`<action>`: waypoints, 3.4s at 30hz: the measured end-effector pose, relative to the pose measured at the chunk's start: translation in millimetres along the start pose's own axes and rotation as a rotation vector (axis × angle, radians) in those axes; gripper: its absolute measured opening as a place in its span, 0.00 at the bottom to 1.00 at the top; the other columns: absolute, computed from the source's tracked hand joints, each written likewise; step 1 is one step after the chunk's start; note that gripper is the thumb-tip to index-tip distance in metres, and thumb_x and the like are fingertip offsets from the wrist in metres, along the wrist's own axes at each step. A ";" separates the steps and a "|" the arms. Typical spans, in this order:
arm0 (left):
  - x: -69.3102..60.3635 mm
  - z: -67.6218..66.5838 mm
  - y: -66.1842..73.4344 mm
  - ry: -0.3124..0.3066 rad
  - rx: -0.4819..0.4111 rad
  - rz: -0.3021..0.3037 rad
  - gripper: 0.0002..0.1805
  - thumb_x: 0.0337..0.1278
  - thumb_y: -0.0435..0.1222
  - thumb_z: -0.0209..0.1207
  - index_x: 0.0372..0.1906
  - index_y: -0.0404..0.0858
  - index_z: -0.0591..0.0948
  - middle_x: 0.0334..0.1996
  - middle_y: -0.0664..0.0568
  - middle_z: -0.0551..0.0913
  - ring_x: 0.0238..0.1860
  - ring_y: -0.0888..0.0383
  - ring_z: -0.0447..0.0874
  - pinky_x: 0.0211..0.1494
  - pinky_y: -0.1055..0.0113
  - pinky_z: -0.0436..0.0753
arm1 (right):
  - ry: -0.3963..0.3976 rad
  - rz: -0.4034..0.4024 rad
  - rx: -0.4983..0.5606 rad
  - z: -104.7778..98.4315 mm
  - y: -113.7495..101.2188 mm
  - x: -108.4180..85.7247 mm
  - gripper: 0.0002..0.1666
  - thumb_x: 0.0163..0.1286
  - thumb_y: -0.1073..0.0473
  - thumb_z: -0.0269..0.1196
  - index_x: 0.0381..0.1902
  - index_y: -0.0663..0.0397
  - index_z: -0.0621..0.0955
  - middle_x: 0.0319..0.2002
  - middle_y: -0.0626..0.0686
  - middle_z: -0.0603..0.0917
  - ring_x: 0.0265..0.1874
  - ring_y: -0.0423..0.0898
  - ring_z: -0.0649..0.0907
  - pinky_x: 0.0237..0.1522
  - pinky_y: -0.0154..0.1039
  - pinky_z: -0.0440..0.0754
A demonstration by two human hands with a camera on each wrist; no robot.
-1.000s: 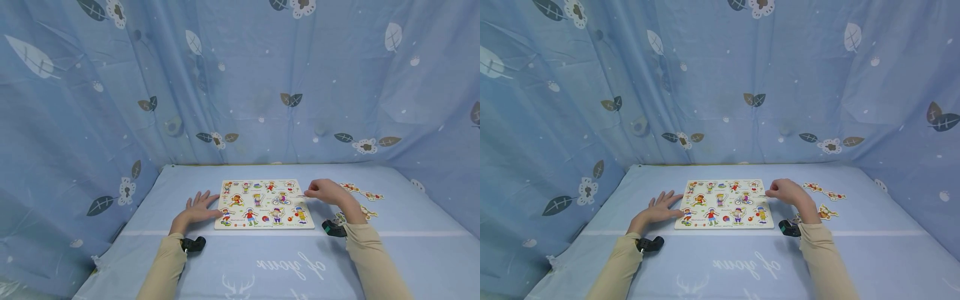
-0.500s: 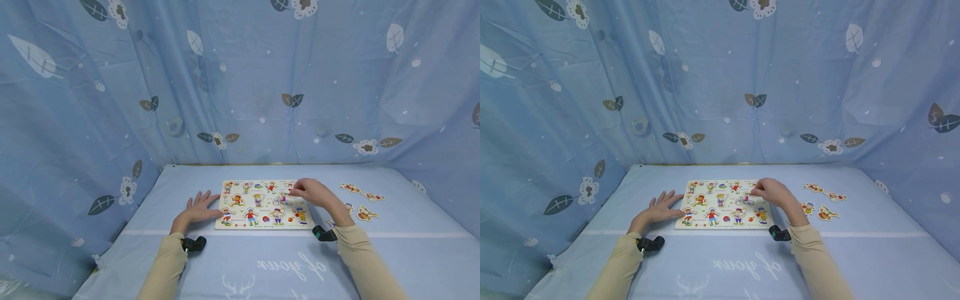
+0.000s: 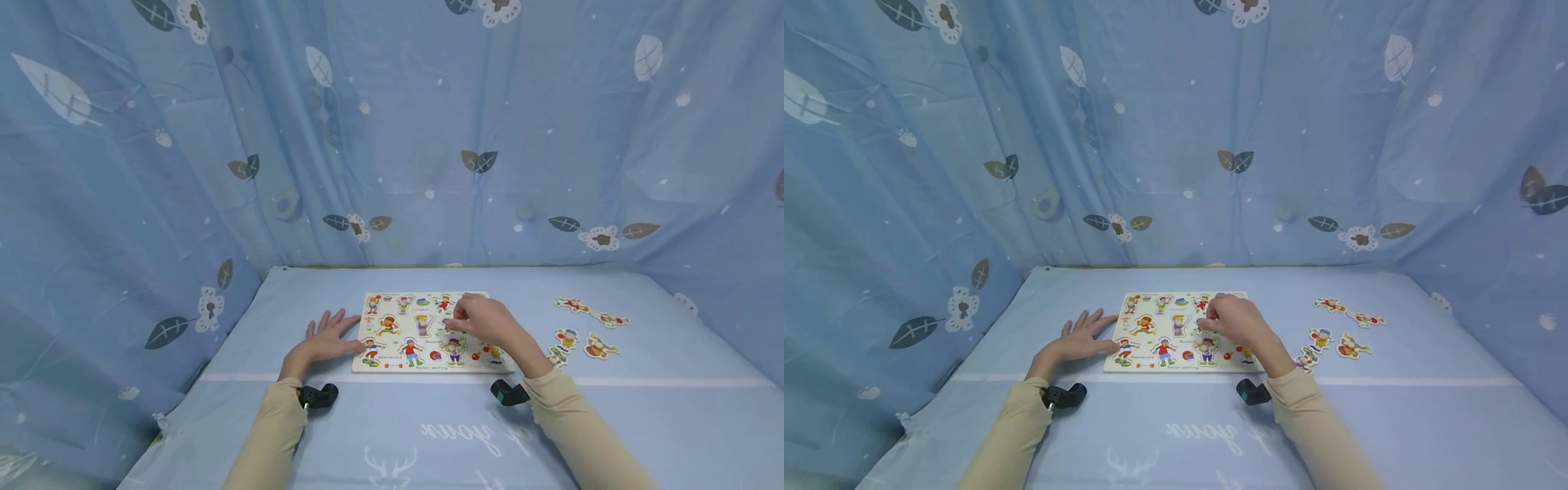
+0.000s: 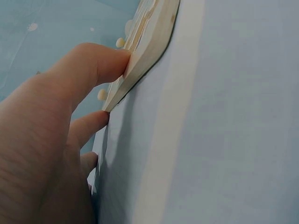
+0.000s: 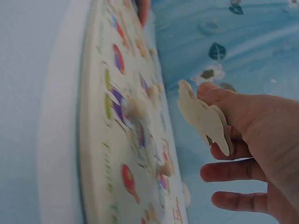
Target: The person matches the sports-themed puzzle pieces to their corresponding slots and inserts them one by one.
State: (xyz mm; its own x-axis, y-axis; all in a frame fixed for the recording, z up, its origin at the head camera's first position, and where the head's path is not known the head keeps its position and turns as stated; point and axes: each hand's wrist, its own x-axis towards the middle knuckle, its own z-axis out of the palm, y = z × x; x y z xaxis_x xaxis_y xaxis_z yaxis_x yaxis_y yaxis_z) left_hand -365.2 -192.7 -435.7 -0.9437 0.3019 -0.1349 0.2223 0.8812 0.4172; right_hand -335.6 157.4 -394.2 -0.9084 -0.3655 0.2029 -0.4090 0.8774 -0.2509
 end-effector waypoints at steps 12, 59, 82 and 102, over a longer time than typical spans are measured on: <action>2.4 0.9 1.9 0.014 -0.006 0.004 0.47 0.53 0.62 0.59 0.77 0.49 0.62 0.79 0.41 0.47 0.78 0.36 0.32 0.74 0.34 0.34 | 0.124 -0.064 -0.118 10.9 -25.0 6.5 0.17 0.66 0.42 0.66 0.22 0.41 0.77 0.25 0.41 0.75 0.19 0.38 0.70 0.23 0.36 0.69; 1.7 -2.5 -1.0 -0.022 0.008 0.013 0.48 0.54 0.63 0.57 0.78 0.49 0.59 0.79 0.39 0.44 0.78 0.35 0.30 0.74 0.33 0.33 | -0.099 -0.032 -0.058 46.6 -83.8 15.5 0.31 0.69 0.43 0.63 0.09 0.42 0.65 0.12 0.41 0.61 0.15 0.39 0.61 0.22 0.37 0.59; 2.8 -2.0 -0.4 -0.016 0.010 0.005 0.49 0.53 0.64 0.58 0.77 0.47 0.60 0.79 0.38 0.44 0.78 0.34 0.30 0.73 0.32 0.34 | 0.073 -0.138 0.093 -69.8 -77.8 -8.4 0.15 0.74 0.49 0.58 0.45 0.49 0.87 0.40 0.47 0.84 0.40 0.43 0.80 0.41 0.42 0.80; 3.3 -1.1 0.8 -0.015 0.001 -0.012 0.50 0.51 0.63 0.59 0.77 0.47 0.59 0.79 0.38 0.44 0.78 0.34 0.30 0.73 0.33 0.33 | 0.156 0.212 0.238 -150.1 20.6 -75.0 0.26 0.77 0.49 0.54 0.62 0.61 0.76 0.53 0.65 0.80 0.53 0.60 0.79 0.51 0.58 0.77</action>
State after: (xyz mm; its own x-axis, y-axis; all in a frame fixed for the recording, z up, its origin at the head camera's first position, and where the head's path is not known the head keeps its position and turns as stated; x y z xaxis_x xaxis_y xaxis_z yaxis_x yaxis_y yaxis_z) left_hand -368.4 -191.4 -434.8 -0.9427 0.2963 -0.1534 0.2107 0.8852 0.4147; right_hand -263.0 249.5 -272.6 -0.9587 -0.1146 0.2603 -0.2378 0.8250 -0.5127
